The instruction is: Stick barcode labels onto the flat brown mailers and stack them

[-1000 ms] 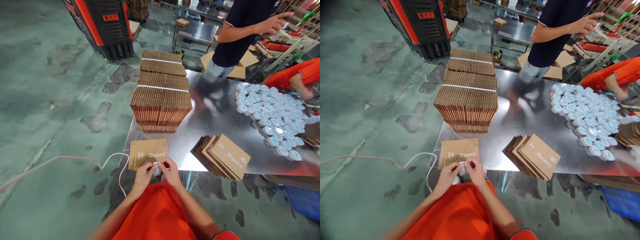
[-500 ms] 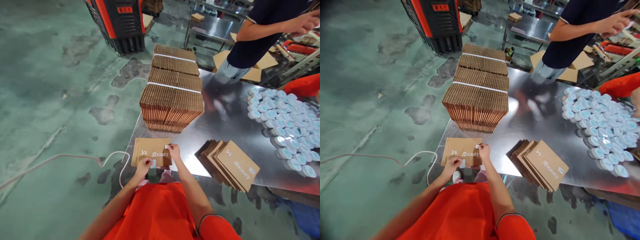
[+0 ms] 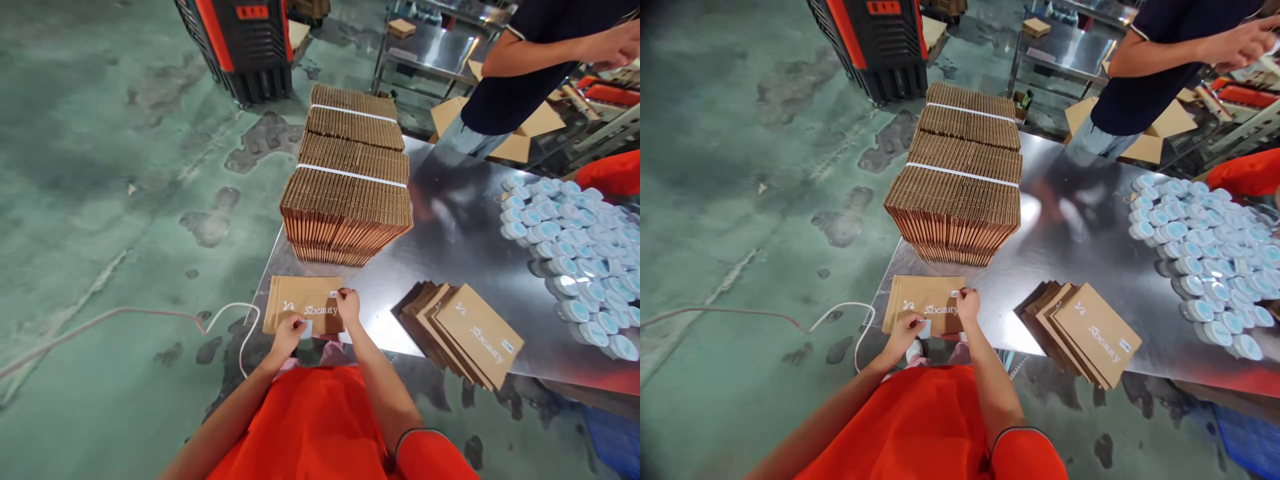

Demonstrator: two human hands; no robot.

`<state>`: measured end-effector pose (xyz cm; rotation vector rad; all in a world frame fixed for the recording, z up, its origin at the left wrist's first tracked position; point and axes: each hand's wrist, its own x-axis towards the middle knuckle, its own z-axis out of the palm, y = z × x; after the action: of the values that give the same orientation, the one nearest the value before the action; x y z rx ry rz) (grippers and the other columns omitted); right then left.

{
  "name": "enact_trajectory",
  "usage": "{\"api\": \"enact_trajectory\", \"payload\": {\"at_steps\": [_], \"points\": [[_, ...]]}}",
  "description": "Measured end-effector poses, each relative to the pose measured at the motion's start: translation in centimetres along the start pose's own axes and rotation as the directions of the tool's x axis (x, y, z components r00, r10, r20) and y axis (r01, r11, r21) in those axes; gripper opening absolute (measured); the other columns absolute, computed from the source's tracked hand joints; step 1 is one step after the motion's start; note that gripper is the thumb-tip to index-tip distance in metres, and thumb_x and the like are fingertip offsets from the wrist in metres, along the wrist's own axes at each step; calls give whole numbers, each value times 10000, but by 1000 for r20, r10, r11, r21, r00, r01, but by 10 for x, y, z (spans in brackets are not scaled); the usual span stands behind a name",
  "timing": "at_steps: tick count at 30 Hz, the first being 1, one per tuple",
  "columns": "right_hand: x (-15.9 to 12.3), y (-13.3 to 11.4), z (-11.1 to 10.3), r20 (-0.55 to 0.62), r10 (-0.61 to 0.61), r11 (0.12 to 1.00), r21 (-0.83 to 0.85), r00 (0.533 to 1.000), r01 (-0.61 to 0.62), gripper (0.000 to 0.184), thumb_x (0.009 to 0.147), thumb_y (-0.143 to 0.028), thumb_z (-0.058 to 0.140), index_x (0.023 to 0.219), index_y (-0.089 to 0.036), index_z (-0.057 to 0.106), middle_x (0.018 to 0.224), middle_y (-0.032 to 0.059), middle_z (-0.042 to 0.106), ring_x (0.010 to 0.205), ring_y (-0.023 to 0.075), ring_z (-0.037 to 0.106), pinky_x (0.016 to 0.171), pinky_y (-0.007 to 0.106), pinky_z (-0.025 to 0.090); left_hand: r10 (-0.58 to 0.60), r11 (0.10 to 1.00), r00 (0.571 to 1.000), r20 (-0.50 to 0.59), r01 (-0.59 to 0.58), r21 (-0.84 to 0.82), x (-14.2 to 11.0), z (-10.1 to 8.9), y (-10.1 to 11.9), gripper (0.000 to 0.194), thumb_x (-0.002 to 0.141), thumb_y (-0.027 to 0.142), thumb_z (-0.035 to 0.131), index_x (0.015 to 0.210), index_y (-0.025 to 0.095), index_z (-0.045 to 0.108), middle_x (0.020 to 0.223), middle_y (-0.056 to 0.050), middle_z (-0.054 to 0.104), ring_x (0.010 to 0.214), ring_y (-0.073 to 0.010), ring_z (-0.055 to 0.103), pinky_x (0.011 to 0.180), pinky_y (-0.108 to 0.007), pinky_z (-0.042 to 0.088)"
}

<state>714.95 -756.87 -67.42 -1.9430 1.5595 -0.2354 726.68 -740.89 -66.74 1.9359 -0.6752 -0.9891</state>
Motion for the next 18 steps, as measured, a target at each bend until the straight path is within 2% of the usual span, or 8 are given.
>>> {"api": "enact_trajectory", "payload": {"at_steps": [4,8,13,15,18], "points": [[-3,-3,2,-38,13,1000,-25,999,-14,179,790,-327,618,729,-161,642,821,85,636,749,196,599,681,274,411,11,1000,1000,2,-11,18,0,0,-1,153,672,315,529,573,200,543,551,28,514,563,-148,490,573,-265,365],[3,-1,5,-80,55,998,-12,995,-56,225,704,-361,690,775,-178,582,705,23,612,624,171,554,572,257,357,15,1000,1000,-1,-15,22,3,1,-5,134,666,300,541,586,195,559,563,28,534,568,-144,498,588,-264,380],[7,13,0,-135,27,980,197,991,0,138,719,-295,614,734,-200,514,642,-23,572,596,149,521,599,250,389,32,999,999,0,-32,1,3,1,-8,164,668,321,562,571,190,578,526,33,533,532,-143,512,552,-261,405],[0,20,-4,-151,35,972,235,988,1,111,755,-298,563,760,-194,522,680,-5,593,635,155,550,636,255,423,43,999,998,-39,-43,-9,2,-5,-9,177,693,339,551,610,189,595,566,16,568,550,-155,537,558,-274,435],[-18,26,-6,-157,41,965,263,987,2,177,795,-329,522,874,-176,565,765,34,633,703,174,591,683,276,461,55,998,984,-171,-56,0,-1,-19,-9,180,734,348,527,666,198,599,687,-32,621,699,-202,587,658,-327,486]]}}
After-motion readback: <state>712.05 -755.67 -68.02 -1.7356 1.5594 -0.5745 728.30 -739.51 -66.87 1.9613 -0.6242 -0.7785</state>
